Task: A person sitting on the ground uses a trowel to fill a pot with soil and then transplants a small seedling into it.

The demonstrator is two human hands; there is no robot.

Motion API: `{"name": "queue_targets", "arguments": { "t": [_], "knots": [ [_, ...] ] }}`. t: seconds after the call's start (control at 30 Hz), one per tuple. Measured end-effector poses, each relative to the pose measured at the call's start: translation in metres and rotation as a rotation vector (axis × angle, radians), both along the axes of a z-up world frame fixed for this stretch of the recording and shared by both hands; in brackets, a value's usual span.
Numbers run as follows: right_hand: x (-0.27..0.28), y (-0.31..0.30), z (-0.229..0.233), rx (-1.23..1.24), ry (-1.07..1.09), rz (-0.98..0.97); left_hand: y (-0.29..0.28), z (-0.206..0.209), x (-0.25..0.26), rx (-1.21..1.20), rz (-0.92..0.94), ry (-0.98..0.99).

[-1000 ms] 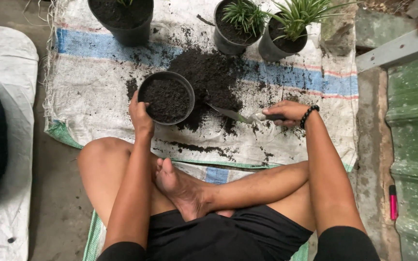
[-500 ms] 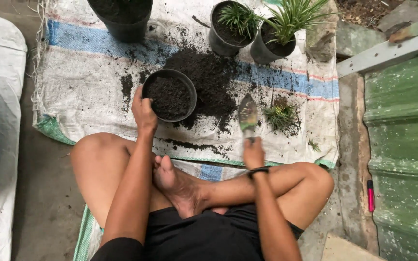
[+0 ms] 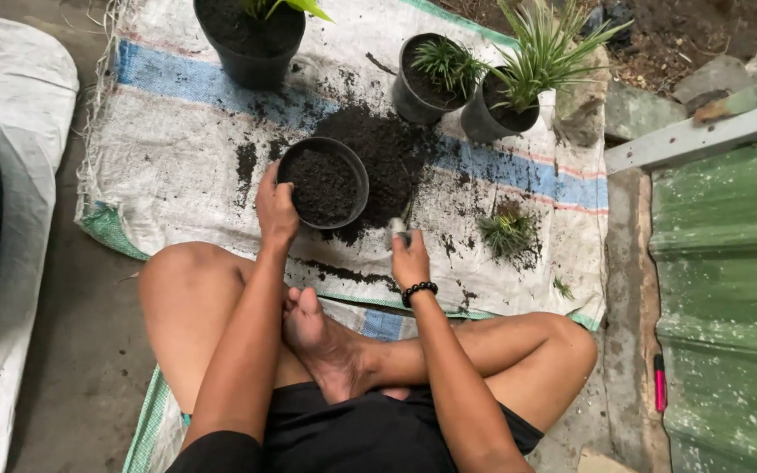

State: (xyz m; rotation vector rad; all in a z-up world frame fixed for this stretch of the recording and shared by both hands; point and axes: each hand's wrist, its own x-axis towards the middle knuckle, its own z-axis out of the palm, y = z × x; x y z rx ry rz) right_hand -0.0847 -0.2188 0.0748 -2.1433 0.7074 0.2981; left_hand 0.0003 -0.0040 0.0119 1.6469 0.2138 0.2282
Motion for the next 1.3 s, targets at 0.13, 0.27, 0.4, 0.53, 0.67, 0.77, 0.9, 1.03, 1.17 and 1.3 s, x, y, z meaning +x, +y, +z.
{"name": "queue_targets", "arguments": {
  "t": [0.13,0.27,0.4,0.53,0.67,0.77,0.9,1.03,1.17,1.3],
  "knots": [
    [-0.005,-0.004,-0.021,0.025,-0.001,0.047,0.006,-0.004,-0.001,0.027,-0.023,0.041],
    [0.002,-0.020,-0.054,0.091,-0.007,0.030,0.002,-0.008,0.003,0.026,-0.007,0.045],
    [0.007,-0.033,-0.076,0.234,-0.033,-0.054,0.003,-0.013,0.000,0.043,-0.015,0.048],
    [0.001,-0.055,-0.058,0.427,-0.087,-0.161,0.001,-0.021,0.003,0.049,-0.019,0.016],
    [-0.004,-0.074,-0.027,0.443,-0.093,-0.117,0.001,-0.021,0.004,0.056,-0.047,-0.003],
    [-0.004,-0.092,-0.010,0.431,-0.093,-0.102,-0.001,-0.021,0.005,0.060,-0.056,-0.012],
    [-0.003,-0.114,0.013,0.412,-0.093,-0.096,-0.001,-0.026,0.006,0.069,-0.064,-0.022],
    [0.004,-0.144,0.021,0.406,-0.072,-0.051,-0.001,-0.028,0.007,0.072,-0.061,-0.036],
    [0.006,-0.150,0.057,0.388,-0.092,-0.019,-0.002,-0.022,0.006,0.074,-0.061,-0.059],
    [0.011,-0.148,0.093,0.365,-0.081,0.026,0.002,-0.015,0.005,0.075,-0.076,-0.099]
  ]
}}
